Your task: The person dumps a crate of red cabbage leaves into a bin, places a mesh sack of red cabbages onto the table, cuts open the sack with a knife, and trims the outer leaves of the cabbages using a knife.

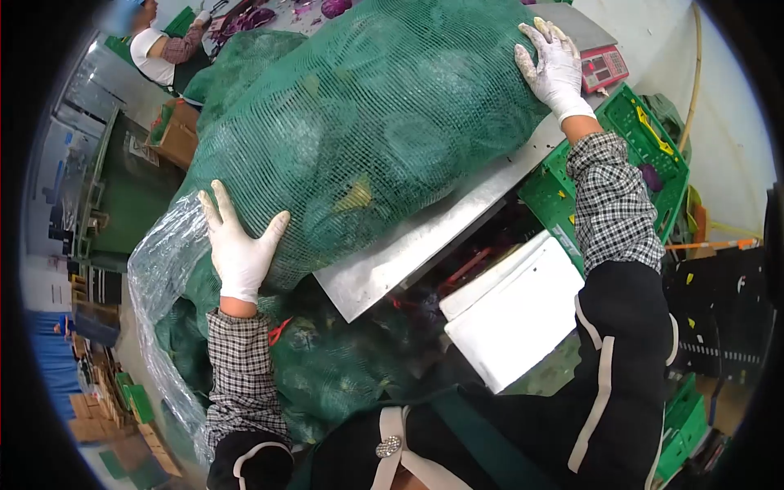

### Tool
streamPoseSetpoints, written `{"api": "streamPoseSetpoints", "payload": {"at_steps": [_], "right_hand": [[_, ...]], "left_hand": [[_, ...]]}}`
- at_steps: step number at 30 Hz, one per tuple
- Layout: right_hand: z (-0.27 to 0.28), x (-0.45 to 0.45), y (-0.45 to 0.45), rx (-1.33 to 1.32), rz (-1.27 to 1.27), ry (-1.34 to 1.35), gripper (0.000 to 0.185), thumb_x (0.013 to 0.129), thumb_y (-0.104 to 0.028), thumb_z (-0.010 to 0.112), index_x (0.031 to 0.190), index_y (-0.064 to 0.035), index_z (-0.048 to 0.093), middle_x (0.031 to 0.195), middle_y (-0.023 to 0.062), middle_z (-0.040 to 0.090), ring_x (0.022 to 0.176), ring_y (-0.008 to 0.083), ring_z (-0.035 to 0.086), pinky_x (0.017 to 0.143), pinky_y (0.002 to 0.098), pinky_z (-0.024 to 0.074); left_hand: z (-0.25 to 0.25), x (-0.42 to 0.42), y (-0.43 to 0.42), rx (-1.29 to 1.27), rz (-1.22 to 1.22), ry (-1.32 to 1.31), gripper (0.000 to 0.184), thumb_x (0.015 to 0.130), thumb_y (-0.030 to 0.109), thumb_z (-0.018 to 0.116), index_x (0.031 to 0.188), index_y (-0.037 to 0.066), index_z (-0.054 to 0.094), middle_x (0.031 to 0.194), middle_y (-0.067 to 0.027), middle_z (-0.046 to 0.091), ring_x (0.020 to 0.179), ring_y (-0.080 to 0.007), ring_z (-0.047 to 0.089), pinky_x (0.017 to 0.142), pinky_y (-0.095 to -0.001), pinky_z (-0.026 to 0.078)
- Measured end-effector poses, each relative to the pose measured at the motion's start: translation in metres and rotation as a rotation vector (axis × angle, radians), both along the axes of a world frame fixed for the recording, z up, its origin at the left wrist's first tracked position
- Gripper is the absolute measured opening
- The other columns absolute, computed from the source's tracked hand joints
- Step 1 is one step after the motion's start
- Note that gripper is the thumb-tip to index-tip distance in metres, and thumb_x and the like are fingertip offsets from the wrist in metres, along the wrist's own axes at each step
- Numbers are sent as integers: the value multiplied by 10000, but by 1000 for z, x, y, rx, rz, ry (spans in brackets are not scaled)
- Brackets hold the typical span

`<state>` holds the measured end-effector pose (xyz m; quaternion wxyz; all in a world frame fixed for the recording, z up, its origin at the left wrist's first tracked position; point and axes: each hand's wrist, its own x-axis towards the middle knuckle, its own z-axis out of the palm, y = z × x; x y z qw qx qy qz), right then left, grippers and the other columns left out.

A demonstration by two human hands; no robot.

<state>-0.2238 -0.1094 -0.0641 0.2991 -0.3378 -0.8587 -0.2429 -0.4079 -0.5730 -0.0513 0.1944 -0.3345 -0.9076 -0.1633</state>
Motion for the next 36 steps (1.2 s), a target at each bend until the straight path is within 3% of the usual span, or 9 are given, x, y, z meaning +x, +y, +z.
{"api": "streamPoseSetpoints", "payload": {"at_steps": [3,4,7,9,11,15,18,24,36], "right_hand": [[1,-2,-13,-31,-13,38,461,914,-453,431,1320,-237,466,1398,84,425,1301,270,366,1088,400,258],[8,1,-33,-52,169,193,404,849,-318,536,1176,-82,556,1306,174,472,1234,340,395,1036,475,293],[10,-3,-36,-110,123,144,410,868,-313,505,1215,-96,518,1349,193,423,1261,366,365,1041,512,287],[7,-4,-31,-51,118,114,418,891,-315,472,1238,-83,503,1341,190,422,1250,365,366,1023,477,297],[-2,-8,-5,77,-97,-51,468,922,-442,417,1338,-228,441,1408,106,408,1315,277,347,1090,411,255],[9,-6,-9,19,45,-63,474,924,-415,421,1336,-183,445,1385,162,418,1278,331,391,1062,417,310],[16,-3,-13,-48,98,-92,472,932,-376,412,1346,-151,433,1398,190,390,1278,342,383,1056,423,312],[23,-8,-26,-176,-160,-215,504,946,-382,377,1403,-174,344,1486,130,264,1370,294,242,1082,437,267],[33,-12,-36,-260,-288,-363,530,958,-391,339,1438,-176,278,1507,128,212,1369,312,236,1088,436,269]], "left_hand": [[-4,-6,-9,28,-21,0,1014,683,491,757,1445,71,235,1458,-294,211,1337,-415,278,1054,-411,317],[-4,-6,-10,49,-24,-2,1001,682,484,758,1438,65,253,1457,-286,224,1336,-404,289,1052,-407,322],[-2,-1,-7,46,31,-25,999,675,487,760,1431,58,269,1453,-287,232,1330,-400,302,1049,-401,328],[-1,-2,-9,70,27,-45,1004,659,507,762,1426,67,286,1451,-285,239,1324,-402,313,1047,-401,332],[-1,-3,-9,80,31,-67,1009,652,518,763,1424,69,292,1451,-284,239,1321,-403,317,1048,-398,334],[-10,-11,-15,91,24,29,1074,613,609,725,1430,72,282,1458,-271,233,1293,-412,354,1015,-425,376],[0,-5,-19,68,59,-70,1063,615,603,720,1431,82,281,1465,-266,221,1286,-439,340,1026,-441,356],[7,-5,-26,20,92,-223,1077,639,628,686,1461,134,197,1502,-224,138,1285,-463,313,1038,-475,325],[11,-4,-31,94,36,-295,1021,679,597,666,1457,123,206,1494,-226,153,1290,-477,279,1036,-521,294]]}}
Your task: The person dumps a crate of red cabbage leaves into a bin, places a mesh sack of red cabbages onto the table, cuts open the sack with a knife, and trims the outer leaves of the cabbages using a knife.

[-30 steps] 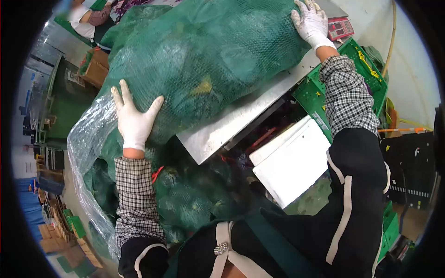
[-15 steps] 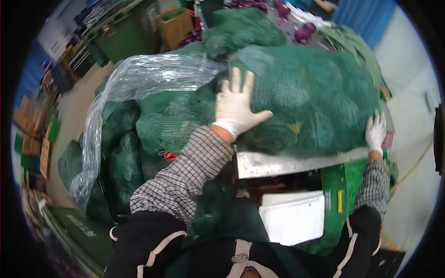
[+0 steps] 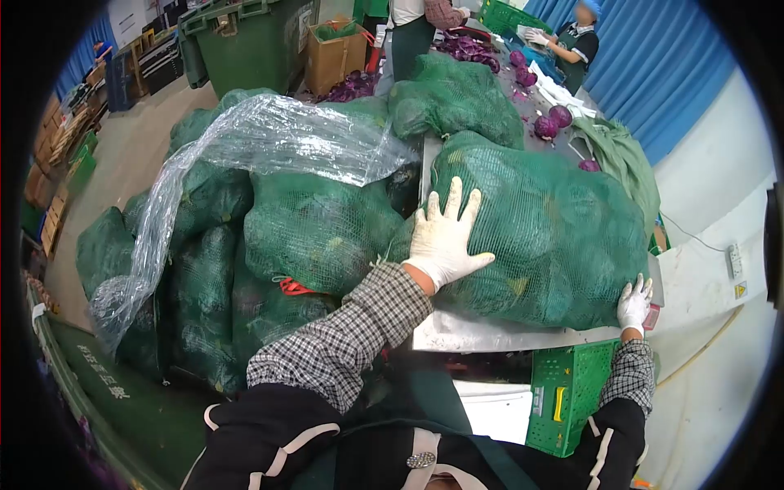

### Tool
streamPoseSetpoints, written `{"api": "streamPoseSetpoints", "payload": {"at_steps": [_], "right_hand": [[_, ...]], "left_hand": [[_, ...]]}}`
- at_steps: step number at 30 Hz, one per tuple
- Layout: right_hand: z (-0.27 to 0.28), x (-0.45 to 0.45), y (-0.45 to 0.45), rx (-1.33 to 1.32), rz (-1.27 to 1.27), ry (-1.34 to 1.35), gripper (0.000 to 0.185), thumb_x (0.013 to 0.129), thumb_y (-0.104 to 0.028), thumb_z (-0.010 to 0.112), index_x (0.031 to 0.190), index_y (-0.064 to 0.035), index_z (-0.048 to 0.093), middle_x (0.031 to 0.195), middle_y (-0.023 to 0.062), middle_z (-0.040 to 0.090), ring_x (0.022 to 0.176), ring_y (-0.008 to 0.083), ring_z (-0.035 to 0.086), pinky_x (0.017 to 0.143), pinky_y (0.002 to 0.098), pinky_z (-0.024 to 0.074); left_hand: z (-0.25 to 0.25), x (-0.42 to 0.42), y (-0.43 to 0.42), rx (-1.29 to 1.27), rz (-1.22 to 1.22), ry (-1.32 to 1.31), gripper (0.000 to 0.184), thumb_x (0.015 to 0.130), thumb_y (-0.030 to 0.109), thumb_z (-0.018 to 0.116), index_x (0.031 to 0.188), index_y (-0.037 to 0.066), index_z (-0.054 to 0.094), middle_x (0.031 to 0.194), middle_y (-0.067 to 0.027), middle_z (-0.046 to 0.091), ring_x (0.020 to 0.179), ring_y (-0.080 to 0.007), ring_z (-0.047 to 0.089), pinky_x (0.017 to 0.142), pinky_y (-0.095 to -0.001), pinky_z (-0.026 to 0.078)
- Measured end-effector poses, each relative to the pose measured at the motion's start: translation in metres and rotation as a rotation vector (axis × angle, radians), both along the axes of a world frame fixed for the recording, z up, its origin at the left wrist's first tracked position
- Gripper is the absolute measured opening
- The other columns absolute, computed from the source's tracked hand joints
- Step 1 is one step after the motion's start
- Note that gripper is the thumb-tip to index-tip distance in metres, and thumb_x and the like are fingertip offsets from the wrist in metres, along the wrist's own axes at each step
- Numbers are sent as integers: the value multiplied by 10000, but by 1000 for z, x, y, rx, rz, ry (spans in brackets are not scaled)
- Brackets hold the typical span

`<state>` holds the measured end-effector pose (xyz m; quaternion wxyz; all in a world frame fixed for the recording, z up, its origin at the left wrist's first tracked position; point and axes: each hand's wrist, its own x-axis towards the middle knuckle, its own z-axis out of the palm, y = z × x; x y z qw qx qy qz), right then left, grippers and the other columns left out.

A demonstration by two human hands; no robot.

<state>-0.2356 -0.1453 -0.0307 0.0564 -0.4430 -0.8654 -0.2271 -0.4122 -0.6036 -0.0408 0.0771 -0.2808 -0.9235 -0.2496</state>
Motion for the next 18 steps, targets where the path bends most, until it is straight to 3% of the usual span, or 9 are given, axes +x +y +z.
{"api": "streamPoseSetpoints", "payload": {"at_steps": [9,14,18], "right_hand": [[2,2,4,12,50,-17,558,939,-354,368,1432,-108,279,1476,201,248,1342,353,267,1099,410,248],[5,7,-2,-4,126,9,559,932,-331,383,1424,-85,284,1471,204,255,1336,375,263,1096,420,244],[6,7,0,-17,192,56,565,914,-307,415,1410,-62,300,1472,195,248,1342,374,243,1081,460,241]], "left_hand": [[-12,-1,-2,173,-9,79,919,702,506,692,1420,91,295,1457,-257,223,1253,-498,321,1025,-539,298],[-12,2,1,178,39,92,912,705,497,693,1416,84,298,1440,-276,253,1224,-492,368,1007,-515,327],[-9,3,5,167,115,77,977,697,520,701,1410,14,267,1396,-343,268,1231,-463,381,1009,-473,344]]}}
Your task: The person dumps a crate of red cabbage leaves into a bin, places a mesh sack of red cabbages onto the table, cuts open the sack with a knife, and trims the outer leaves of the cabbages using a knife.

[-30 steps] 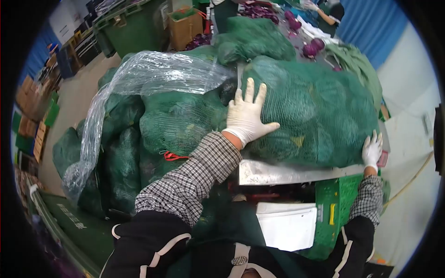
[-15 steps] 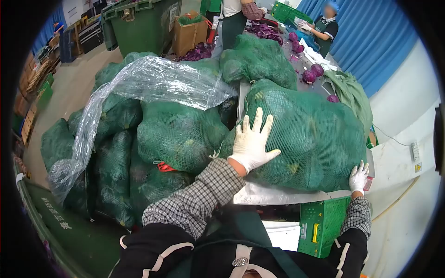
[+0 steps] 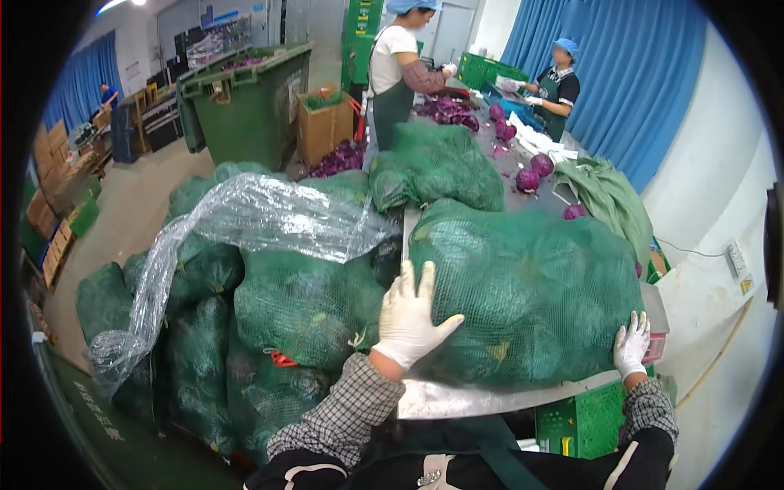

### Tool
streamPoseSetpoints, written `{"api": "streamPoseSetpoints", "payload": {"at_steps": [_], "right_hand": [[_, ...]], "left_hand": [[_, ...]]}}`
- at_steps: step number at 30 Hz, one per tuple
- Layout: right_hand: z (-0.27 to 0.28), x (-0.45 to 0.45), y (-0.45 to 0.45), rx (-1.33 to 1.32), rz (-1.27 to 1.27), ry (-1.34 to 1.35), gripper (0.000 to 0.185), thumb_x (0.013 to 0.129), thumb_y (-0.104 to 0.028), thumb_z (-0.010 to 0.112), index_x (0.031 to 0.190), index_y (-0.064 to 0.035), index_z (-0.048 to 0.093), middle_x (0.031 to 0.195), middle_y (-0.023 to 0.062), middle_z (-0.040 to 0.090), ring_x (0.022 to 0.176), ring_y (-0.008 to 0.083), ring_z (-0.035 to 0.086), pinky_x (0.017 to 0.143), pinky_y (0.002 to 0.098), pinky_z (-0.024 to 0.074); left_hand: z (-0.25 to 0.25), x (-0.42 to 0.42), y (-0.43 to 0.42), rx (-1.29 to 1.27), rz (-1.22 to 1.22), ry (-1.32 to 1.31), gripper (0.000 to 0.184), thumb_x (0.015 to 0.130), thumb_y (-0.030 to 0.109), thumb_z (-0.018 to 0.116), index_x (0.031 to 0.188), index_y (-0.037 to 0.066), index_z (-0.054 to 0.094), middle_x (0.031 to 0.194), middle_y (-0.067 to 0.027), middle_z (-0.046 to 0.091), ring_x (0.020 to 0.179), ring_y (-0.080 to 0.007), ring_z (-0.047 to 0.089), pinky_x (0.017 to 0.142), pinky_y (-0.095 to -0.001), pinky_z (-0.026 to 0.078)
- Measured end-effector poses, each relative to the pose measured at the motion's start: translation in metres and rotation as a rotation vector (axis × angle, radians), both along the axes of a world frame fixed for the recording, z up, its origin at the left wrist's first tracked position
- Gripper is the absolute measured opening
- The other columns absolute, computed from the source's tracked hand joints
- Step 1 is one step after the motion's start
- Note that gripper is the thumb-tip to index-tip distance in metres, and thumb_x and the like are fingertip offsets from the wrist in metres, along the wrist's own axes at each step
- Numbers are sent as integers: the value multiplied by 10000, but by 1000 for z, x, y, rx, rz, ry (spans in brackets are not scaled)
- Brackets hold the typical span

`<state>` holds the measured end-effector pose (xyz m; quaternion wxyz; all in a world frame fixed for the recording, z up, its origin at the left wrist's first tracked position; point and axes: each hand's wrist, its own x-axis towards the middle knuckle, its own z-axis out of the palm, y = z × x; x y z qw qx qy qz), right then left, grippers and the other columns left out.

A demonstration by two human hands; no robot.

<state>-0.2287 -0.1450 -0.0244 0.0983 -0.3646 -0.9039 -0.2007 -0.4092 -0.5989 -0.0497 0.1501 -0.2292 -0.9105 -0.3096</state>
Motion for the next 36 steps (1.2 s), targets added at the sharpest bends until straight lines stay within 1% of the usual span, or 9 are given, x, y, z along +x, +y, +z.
{"api": "streamPoseSetpoints", "payload": {"at_steps": [4,10,14,17,21,23,26,29,36], "right_hand": [[-26,11,27,133,263,179,581,852,-267,511,1368,-45,361,1420,205,315,1298,384,291,1061,479,258],[-10,20,11,79,700,457,530,764,-223,636,1244,-41,502,1282,179,480,1232,361,406,1060,541,236],[-20,31,24,-91,827,569,418,765,-284,618,1118,-61,593,1224,139,519,1202,303,430,1064,520,235],[-24,50,47,-410,1193,837,357,757,-177,642,1091,-61,596,1159,134,564,1090,303,525,1022,487,319],[-35,96,136,-283,997,1102,239,777,-95,618,1011,-48,603,1020,138,616,938,315,592,850,405,470],[-70,107,188,-597,695,1208,202,836,-93,574,1030,-48,604,986,139,624,917,305,601,822,390,479],[-135,104,239,-723,445,796,159,860,-177,550,939,-73,641,902,138,630,836,313,611,759,372,498],[-170,81,244,-585,481,645,190,863,-196,512,902,-62,641,864,162,632,827,332,611,749,408,500],[-182,-10,267,-749,542,799,160,841,-102,494,892,-47,635,860,181,626,821,348,593,757,415,479]], "left_hand": [[-1,2,5,44,69,28,981,682,462,738,1356,-104,305,1301,-357,409,1222,-433,433,1027,-407,357],[-6,6,22,152,128,55,730,747,215,728,1343,-35,390,1240,-238,541,1113,-278,562,958,-341,423],[-4,2,24,-45,256,-29,709,821,337,656,1346,-48,375,1260,-254,521,1140,-332,536,972,-356,402],[-13,-25,11,-180,360,-36,729,845,429,605,1351,-41,372,1281,-262,499,1180,-355,499,1005,-363,364],[-10,-19,27,-133,440,-73,780,856,515,554,1348,-60,364,1302,-247,488,1219,-352,462,1021,-361,341],[-14,-25,26,-168,523,-72,814,852,554,539,1355,-59,358,1316,-244,477,1228,-351,453,1029,-359,333],[-17,-26,21,-153,554,-72,832,851,570,529,1357,-66,352,1331,-242,462,1237,-350,444,1035,-362,327],[-20,-28,15,-128,587,-70,836,859,572,516,1340,-93,361,1337,-252,452,1240,-353,440,1038,-365,324],[-10,-21,23,-81,557,-71,779,883,544,497,1254,-138,448,1278,-281,494,1198,-359,476,1029,-364,339]]}}
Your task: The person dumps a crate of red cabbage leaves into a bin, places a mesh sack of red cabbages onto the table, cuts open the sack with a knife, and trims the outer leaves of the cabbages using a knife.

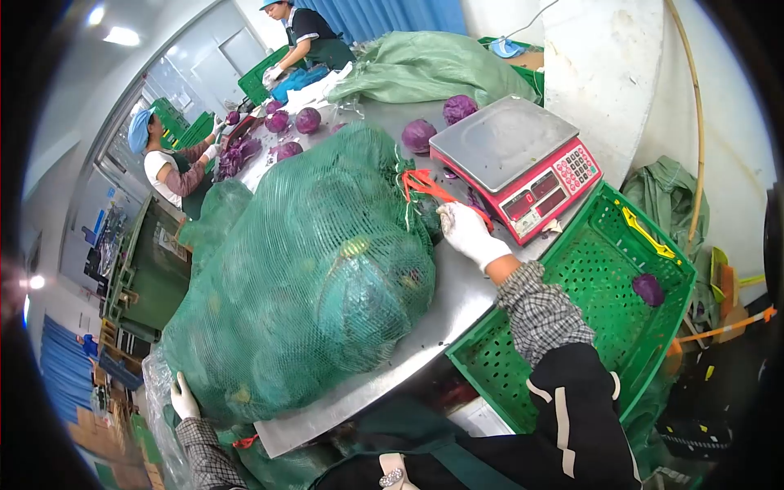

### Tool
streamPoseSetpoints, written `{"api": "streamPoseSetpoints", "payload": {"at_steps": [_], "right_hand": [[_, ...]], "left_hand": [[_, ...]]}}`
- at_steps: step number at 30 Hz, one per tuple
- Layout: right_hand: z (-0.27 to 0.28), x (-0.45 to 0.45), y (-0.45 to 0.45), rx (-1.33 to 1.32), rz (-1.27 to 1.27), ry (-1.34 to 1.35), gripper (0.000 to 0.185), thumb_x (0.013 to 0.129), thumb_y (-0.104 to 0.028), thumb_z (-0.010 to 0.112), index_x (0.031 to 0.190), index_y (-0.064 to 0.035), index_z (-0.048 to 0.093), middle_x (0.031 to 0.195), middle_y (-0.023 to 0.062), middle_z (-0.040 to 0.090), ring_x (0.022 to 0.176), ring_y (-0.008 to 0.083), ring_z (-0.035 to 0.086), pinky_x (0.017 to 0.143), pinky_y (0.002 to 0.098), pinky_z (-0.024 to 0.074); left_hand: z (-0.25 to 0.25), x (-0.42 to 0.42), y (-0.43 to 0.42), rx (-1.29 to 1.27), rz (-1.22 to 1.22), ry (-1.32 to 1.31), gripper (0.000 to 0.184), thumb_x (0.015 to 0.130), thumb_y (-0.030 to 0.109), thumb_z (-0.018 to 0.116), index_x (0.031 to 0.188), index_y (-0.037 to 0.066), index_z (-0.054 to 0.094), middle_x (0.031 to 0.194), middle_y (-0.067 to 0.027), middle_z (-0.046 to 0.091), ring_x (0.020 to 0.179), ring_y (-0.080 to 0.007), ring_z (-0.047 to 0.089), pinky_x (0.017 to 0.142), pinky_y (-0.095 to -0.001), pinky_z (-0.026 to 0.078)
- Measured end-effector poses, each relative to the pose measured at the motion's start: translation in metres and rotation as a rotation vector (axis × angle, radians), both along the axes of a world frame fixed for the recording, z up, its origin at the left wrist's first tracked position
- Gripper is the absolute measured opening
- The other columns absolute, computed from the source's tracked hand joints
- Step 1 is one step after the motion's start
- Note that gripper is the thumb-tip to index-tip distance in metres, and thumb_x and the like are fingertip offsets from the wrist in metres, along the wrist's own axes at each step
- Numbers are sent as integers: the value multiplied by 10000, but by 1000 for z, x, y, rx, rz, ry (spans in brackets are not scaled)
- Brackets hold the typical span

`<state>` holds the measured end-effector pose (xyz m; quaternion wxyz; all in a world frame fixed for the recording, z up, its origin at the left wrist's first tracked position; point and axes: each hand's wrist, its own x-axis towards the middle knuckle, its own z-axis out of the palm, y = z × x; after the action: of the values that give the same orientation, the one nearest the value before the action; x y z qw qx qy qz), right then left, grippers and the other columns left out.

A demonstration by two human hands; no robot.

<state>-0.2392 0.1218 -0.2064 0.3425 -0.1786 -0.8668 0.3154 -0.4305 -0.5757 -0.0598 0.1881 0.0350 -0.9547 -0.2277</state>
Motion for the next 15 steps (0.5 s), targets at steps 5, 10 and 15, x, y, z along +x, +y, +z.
{"api": "streamPoseSetpoints", "payload": {"at_steps": [5,10,15], "right_hand": [[21,-44,30,57,-138,-89,323,907,-212,372,800,-26,614,789,225,614,807,400,593,720,459,465],[-17,-107,91,-175,50,30,172,856,-103,514,878,27,624,745,93,611,702,207,550,631,340,442],[-10,-133,104,-763,49,-140,447,960,-436,312,946,-101,607,814,62,616,712,210,547,662,339,451]], "left_hand": [[-5,1,1,-26,55,14,703,901,512,485,1216,-116,495,1222,-293,528,1161,-364,504,999,-370,363],[-8,5,4,14,69,65,686,875,500,537,1224,-89,502,1201,-265,556,1151,-332,525,979,-352,381],[2,19,22,49,70,85,671,844,521,552,1188,-56,544,1150,-246,590,1116,-324,552,951,-355,403]]}}
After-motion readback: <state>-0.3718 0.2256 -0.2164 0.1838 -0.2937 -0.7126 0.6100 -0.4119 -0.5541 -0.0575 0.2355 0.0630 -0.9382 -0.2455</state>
